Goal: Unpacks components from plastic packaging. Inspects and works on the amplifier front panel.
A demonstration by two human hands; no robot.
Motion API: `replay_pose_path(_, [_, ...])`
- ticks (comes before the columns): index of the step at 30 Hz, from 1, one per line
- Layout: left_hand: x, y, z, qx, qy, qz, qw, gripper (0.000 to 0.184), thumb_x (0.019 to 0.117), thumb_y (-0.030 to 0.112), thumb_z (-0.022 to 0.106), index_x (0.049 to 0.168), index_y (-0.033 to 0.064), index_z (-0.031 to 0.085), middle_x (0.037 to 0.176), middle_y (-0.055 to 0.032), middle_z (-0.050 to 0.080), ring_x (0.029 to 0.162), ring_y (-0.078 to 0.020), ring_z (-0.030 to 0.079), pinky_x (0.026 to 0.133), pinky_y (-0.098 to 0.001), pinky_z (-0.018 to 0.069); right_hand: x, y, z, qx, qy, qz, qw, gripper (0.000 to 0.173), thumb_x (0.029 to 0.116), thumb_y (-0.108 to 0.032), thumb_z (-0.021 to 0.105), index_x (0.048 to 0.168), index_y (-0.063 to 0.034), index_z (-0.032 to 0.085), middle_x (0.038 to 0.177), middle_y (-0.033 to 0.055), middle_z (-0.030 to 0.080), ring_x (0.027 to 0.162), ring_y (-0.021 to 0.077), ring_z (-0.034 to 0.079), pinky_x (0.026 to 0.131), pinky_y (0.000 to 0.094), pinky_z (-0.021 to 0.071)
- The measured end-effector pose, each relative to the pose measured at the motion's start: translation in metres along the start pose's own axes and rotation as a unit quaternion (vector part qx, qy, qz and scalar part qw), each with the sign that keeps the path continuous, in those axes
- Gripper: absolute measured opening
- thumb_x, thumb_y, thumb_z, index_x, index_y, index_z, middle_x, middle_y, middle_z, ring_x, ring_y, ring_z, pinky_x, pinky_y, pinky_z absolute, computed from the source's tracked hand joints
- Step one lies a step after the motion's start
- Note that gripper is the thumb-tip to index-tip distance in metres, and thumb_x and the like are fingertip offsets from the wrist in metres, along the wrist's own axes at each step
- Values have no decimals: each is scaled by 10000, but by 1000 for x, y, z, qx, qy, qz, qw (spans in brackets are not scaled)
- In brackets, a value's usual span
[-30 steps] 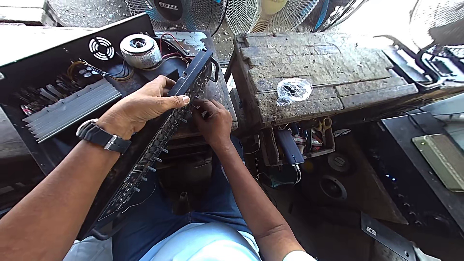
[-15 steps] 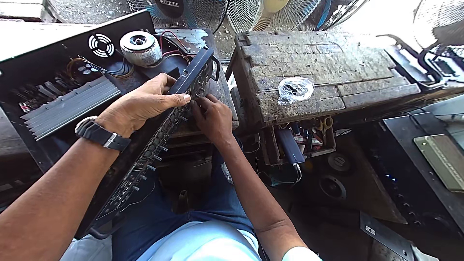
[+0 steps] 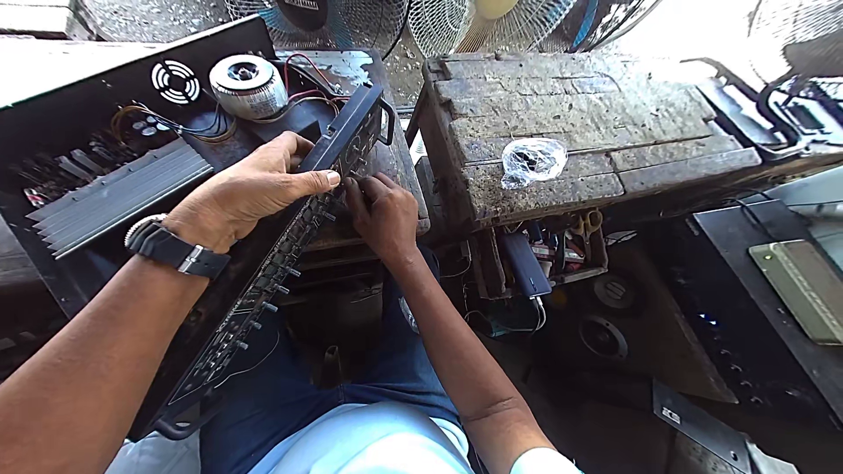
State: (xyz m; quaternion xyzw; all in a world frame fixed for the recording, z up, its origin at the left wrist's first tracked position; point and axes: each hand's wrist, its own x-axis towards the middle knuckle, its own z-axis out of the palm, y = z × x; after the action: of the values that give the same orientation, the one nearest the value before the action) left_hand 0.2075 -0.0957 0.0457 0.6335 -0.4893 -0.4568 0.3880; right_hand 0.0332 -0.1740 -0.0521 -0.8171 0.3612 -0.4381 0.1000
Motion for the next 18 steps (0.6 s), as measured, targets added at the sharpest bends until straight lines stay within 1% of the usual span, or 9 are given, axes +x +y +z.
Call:
replay_pose_path(2, [0,0,-1,-3,0,1,1000,496,957,258,722,1362,127,467,1111,-64,699,940,-140,713,793,-311,611,-3,5,0,47,25,-33,998,166,942,-211,683,1012,-104,789,804,12,672,652,118,613,558,326,521])
replay_pose_path(4, [0,0,-1,3,0,-3,1000,502,955,280,723,1363,133,469,1100,-60,703,934,-133,710,781,-300,604,-4,6,1,49,14,-46,998,191,885,-184,729,1057,-124,789,816,6,663,665,117,608,565,325,516])
replay_pose_path(6, [0,0,-1,5,0,-4,1000,506,951,291,728,1361,138,473,1095,-57,701,930,-131,709,771,-297,604,-4,5,1,26,1,-40,999,177,887,-201,740,1046,-147,794,819,0,674,675,127,623,575,340,521])
replay_pose_path(9, [0,-1,-2,7,1,-2,1000,510,949,289,729,1363,140,472,1093,-55,698,930,-132,707,780,-294,602,-2,3,0,-4,-14,-41,999,169,927,-236,706,1038,-148,800,840,14,691,710,151,652,595,358,536])
replay_pose_path(11, [0,0,-2,11,2,-3,1000,505,952,295,724,1363,140,474,1080,-55,700,923,-133,706,782,-296,599,-1,3,-1,-16,-31,-43,998,199,967,-279,672,1038,-143,799,849,23,684,745,165,663,612,364,547])
replay_pose_path(13, [0,0,-2,14,0,-3,1000,500,955,295,719,1359,137,472,1071,-57,704,920,-131,707,782,-296,599,-1,4,-2,-18,-39,-47,998,227,982,-305,657,1044,-134,795,853,31,661,757,168,653,623,359,548])
replay_pose_path(15, [1,-1,-3,12,0,-2,1000,515,951,297,726,1368,134,472,1078,-66,707,926,-142,711,784,-309,604,-2,6,-3,-1,-25,-68,997,229,948,-255,692,1098,-104,777,860,49,656,745,173,641,619,347,546])
replay_pose_path(17, [1,-1,-4,10,-2,1,1000,513,952,298,727,1367,130,475,1089,-58,720,931,-139,716,788,-304,605,-3,7,-4,-1,-23,-87,996,274,895,-195,710,1150,-110,760,881,58,664,769,189,652,609,357,547])
replay_pose_path(18, [2,-2,-5,12,-4,2,1000,509,951,299,726,1362,131,477,1094,-50,720,934,-132,712,791,-298,601,-4,6,-4,-13,-29,-88,996,293,878,-194,709,1157,-120,760,884,57,668,782,198,658,605,366,545])
